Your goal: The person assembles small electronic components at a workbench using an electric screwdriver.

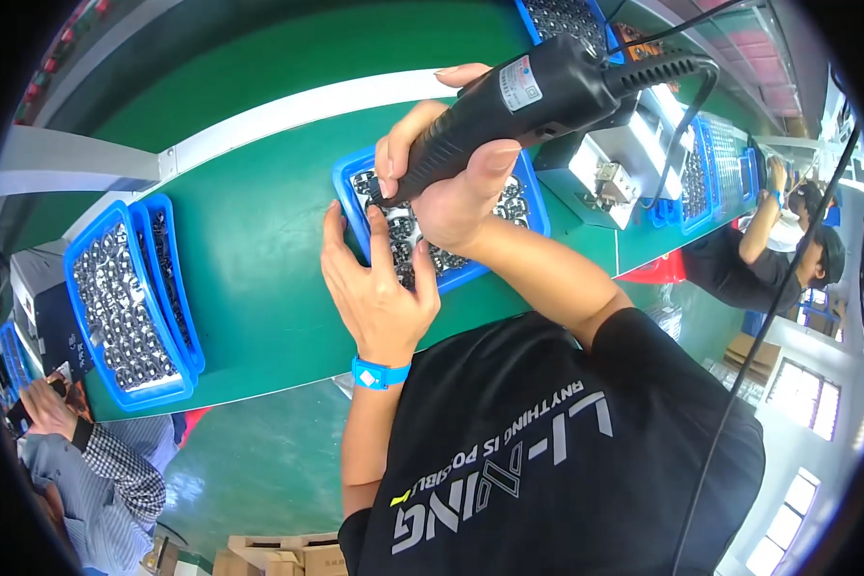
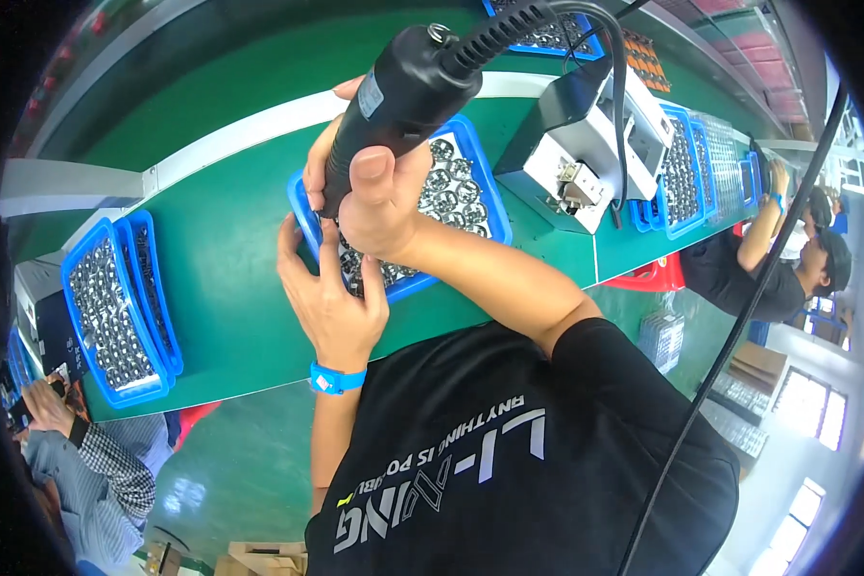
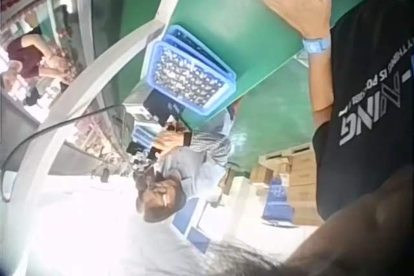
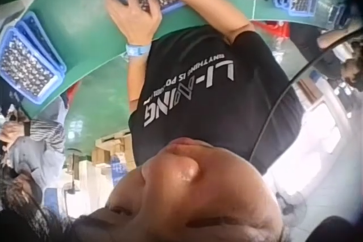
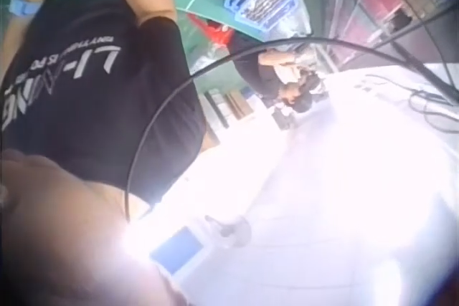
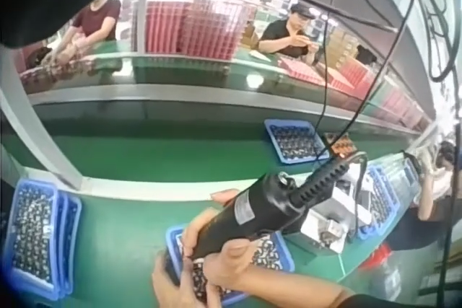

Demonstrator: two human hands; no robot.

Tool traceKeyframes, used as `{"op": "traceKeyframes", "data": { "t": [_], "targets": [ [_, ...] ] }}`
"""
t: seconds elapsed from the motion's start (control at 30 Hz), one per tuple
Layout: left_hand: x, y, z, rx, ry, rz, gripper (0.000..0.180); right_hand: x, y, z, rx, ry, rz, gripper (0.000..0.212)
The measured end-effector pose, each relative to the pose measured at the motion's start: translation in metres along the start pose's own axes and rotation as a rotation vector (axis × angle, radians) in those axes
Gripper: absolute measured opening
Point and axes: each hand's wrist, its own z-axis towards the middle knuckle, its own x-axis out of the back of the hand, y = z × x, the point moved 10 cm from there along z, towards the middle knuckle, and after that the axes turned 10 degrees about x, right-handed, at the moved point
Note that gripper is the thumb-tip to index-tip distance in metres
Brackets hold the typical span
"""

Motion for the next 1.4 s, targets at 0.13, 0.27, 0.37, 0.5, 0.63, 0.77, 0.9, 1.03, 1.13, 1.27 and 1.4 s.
{"op": "traceKeyframes", "data": {
  "t": [0.13,0.27,0.37,0.5,0.63,0.77,0.9,1.03,1.13,1.27,1.4],
  "targets": [
    [0.0,0.001,0.002,-0.014,-0.006,0.007,0.057,-0.002,0.003,0.0,-0.008,-0.003,-0.013,0.085],
    [-0.001,0.001,0.003,-0.015,-0.014,0.006,0.057,-0.002,0.006,0.0,-0.012,0.002,-0.008,0.085],
    [-0.002,0.002,0.005,-0.022,-0.014,0.019,0.056,-0.007,0.007,0.0,0.008,-0.003,0.056,0.084],
    [0.001,0.005,0.009,-0.027,-0.008,0.003,0.05,-0.028,0.011,-0.002,0.012,-0.179,0.071,0.077],
    [0.006,0.01,0.012,-0.033,0.015,0.015,0.044,-0.028,0.014,-0.002,-0.014,-0.183,0.101,0.075],
    [0.003,0.011,0.01,-0.034,0.014,0.021,0.041,-0.028,0.016,-0.004,-0.019,-0.214,0.063,0.077],
    [0.002,0.008,0.004,-0.035,0.033,-0.011,0.044,-0.014,0.0,0.008,0.05,-0.056,0.078,0.083],
    [0.005,0.003,0.003,-0.008,0.059,-0.181,0.049,0.033,-0.041,0.024,-0.005,0.155,-0.028,0.093],
    [0.01,0.005,0.003,-0.004,0.057,-0.222,0.048,0.08,-0.078,0.028,-0.068,0.157,-0.269,0.102],
    [0.017,0.005,-0.005,-0.054,0.052,-0.209,0.035,0.142,-0.148,0.019,0.112,0.236,-0.509,0.103],
    [0.016,0.012,-0.013,-0.144,0.03,-0.156,0.028,0.192,-0.187,-0.003,0.239,0.406,-0.414,0.1]
  ]
}}
